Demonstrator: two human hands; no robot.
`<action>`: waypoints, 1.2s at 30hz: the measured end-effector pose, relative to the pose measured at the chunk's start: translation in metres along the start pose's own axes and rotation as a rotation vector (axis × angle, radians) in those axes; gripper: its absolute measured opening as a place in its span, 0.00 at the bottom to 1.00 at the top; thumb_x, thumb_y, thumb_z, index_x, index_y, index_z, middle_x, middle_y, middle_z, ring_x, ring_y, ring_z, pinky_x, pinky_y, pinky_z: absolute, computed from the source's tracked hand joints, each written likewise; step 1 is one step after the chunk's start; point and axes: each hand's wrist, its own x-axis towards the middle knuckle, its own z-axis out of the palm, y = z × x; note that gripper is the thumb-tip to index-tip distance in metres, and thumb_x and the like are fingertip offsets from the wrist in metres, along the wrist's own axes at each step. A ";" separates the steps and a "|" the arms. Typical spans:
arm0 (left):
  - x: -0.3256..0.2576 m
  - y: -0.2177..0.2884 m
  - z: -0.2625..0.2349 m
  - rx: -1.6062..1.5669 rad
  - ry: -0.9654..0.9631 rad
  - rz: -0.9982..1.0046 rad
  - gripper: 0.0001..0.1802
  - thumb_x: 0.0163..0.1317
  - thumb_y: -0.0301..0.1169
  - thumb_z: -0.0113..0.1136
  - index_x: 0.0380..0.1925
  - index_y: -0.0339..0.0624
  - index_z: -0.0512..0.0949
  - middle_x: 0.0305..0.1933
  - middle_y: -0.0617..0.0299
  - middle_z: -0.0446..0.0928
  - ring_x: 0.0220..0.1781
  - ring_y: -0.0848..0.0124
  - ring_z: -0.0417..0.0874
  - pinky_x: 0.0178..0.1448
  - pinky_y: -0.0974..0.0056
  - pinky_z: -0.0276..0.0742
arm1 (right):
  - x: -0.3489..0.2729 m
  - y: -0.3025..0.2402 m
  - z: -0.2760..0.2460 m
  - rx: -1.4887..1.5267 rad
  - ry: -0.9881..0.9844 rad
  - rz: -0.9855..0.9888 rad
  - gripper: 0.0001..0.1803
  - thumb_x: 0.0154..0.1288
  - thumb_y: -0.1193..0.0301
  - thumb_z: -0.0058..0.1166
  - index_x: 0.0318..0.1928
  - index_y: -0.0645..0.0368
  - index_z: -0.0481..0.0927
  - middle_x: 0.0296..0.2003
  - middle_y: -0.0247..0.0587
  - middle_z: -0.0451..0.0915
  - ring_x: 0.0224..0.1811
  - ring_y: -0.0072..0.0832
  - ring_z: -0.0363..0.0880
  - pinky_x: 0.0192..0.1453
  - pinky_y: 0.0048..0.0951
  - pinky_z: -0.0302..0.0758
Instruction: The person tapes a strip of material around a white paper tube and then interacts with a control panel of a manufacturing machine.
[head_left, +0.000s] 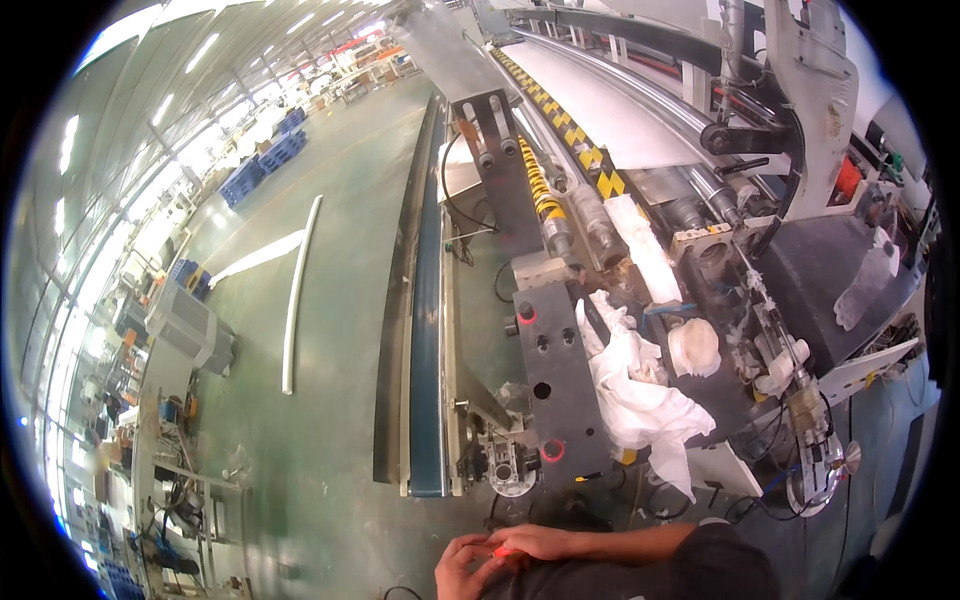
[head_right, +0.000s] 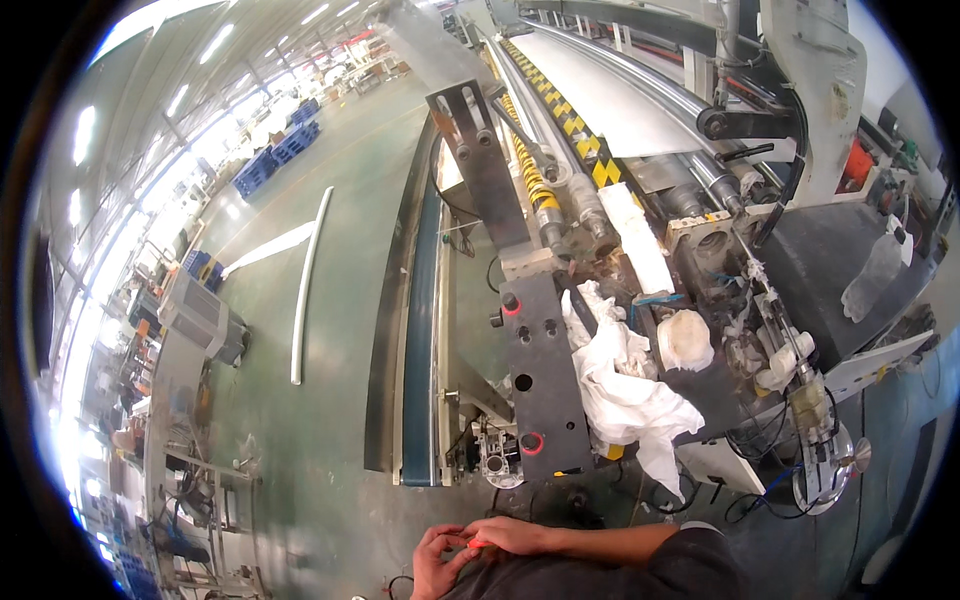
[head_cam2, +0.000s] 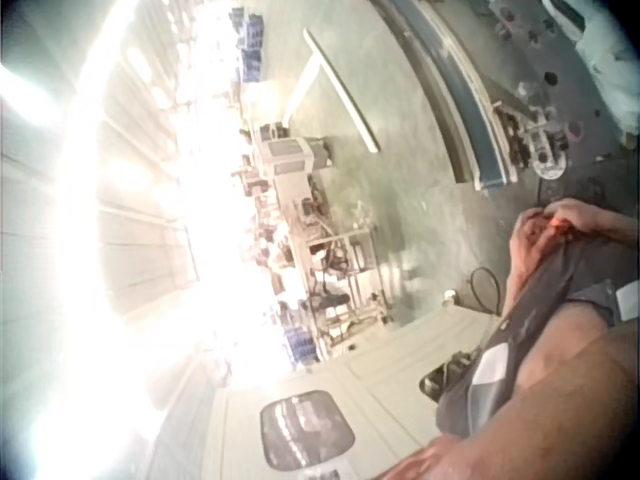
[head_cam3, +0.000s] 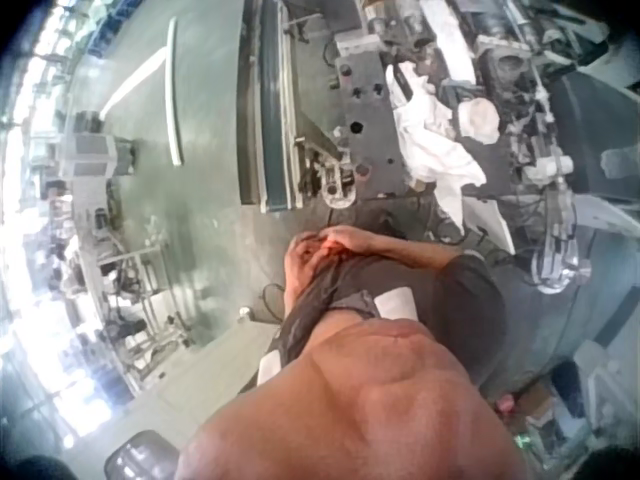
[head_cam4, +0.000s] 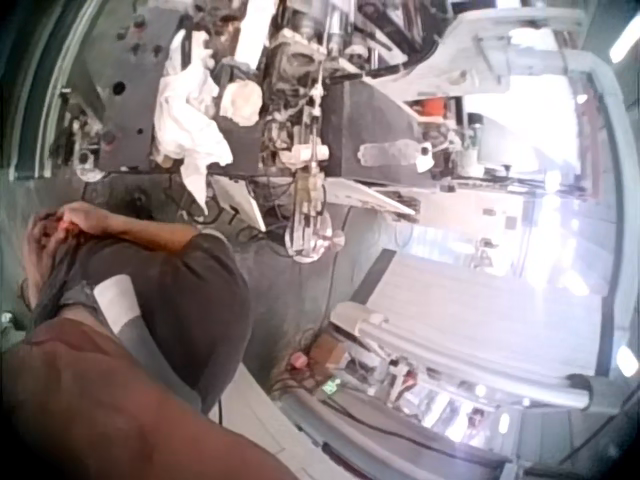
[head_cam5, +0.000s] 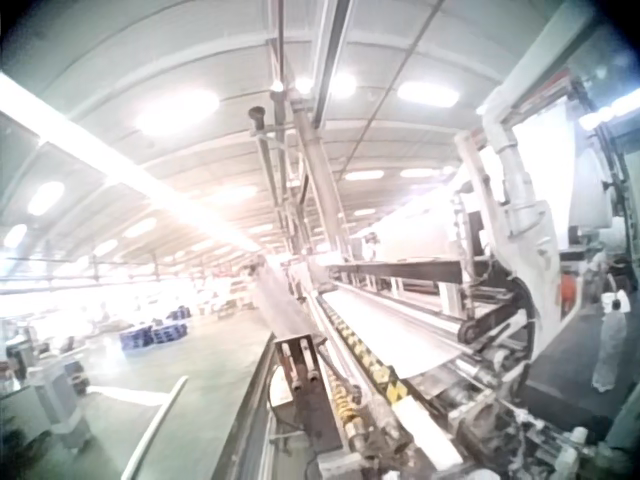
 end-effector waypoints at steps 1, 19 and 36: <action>-0.002 -0.003 -0.001 0.021 0.008 -0.005 0.11 0.58 0.29 0.69 0.40 0.36 0.83 0.52 0.55 0.79 0.50 0.61 0.82 0.52 0.61 0.79 | 0.002 0.001 0.000 -0.148 0.036 -0.114 0.26 0.71 0.53 0.43 0.57 0.61 0.77 0.36 0.41 0.84 0.34 0.32 0.82 0.40 0.34 0.76; -0.001 -0.062 -0.069 -0.442 0.190 -0.124 0.06 0.57 0.27 0.67 0.29 0.37 0.79 0.48 0.52 0.81 0.46 0.67 0.82 0.53 0.64 0.74 | -0.017 -0.047 -0.027 -0.756 0.085 -0.217 0.13 0.70 0.59 0.51 0.43 0.54 0.79 0.39 0.41 0.80 0.44 0.40 0.80 0.46 0.39 0.75; -0.002 -0.103 -0.045 -0.520 0.355 -0.251 0.05 0.62 0.26 0.62 0.28 0.40 0.77 0.40 0.54 0.84 0.37 0.72 0.82 0.41 0.69 0.77 | -0.010 -0.041 -0.013 -0.780 0.068 -0.126 0.13 0.67 0.61 0.51 0.44 0.55 0.82 0.34 0.43 0.83 0.39 0.42 0.82 0.42 0.40 0.77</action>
